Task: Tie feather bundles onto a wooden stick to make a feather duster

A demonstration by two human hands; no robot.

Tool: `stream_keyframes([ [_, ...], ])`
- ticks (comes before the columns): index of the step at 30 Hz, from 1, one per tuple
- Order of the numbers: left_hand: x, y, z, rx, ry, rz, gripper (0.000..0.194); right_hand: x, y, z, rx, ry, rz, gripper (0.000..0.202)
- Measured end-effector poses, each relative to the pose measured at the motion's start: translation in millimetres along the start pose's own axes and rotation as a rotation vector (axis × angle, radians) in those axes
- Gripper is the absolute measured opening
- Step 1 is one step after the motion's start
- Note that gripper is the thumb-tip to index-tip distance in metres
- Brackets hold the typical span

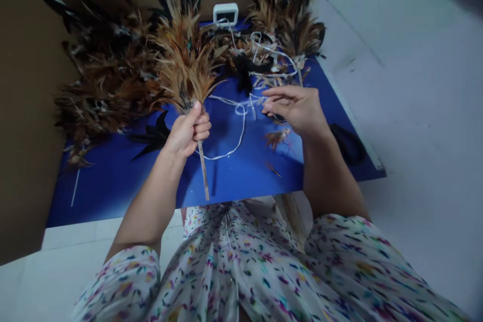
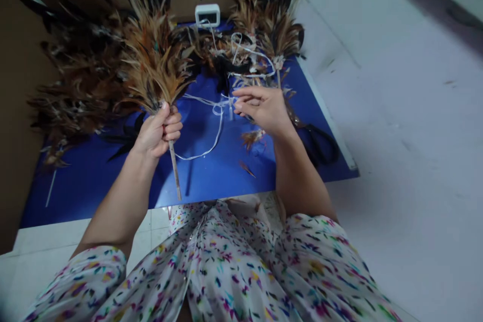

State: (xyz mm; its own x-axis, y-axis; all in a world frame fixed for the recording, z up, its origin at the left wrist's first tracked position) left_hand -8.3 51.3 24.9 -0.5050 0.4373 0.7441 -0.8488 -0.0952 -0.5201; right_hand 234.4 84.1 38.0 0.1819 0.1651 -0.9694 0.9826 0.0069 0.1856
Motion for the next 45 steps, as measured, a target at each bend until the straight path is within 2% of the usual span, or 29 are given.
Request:
stream_keyframes([
  [4,-2,-3.3,1,-0.055,-0.046,0.013,0.041,-1,-6,1,-0.016,0.02,-0.059,0.018],
  [8,-7,-8.5,0,-0.097,-0.099,0.009,0.044,-2,-13,3,-0.065,0.023,-0.164,0.024],
  [12,-7,-17.8,2,-0.051,-0.112,0.001,0.046,-5,-15,3,-0.085,0.008,-0.258,0.025],
  [19,-1,-47.6,1,0.035,-0.18,0.006,0.045,-18,-17,9,-0.121,0.007,-0.358,0.024],
  [24,-14,-62.3,-19,0.062,-0.245,-0.045,0.052,-20,-25,15,-0.209,0.047,-0.402,0.029],
  [28,-28,-68.5,-28,0.083,-0.212,-0.115,0.053,-17,-30,17,-0.248,0.067,-0.374,0.029],
  [32,-33,-72.7,-26,0.051,-0.211,-0.191,0.05,-17,-28,15,-0.202,0.068,-0.312,0.032],
  [36,-30,-70.1,-24,0.043,-0.229,-0.168,0.051,-13,-24,12,-0.122,0.062,-0.248,0.027],
  [45,-26,-62.6,-24,0.045,-0.205,-0.074,0.053,-4,-21,5,-0.055,-0.016,-0.32,0.032],
])
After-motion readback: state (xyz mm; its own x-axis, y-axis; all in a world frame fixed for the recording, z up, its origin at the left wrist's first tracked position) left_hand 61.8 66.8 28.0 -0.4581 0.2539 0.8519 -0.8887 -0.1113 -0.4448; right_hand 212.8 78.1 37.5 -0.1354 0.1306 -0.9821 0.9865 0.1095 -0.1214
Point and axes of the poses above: each hand's wrist, its own z-axis away from the middle knuckle, its own y-axis out of the back of the hand, x = y × z, the point moved 5 cm from there along -z, towards the middle knuckle, and after that the axes turned 1 degree about x, right-handed, at the moved point
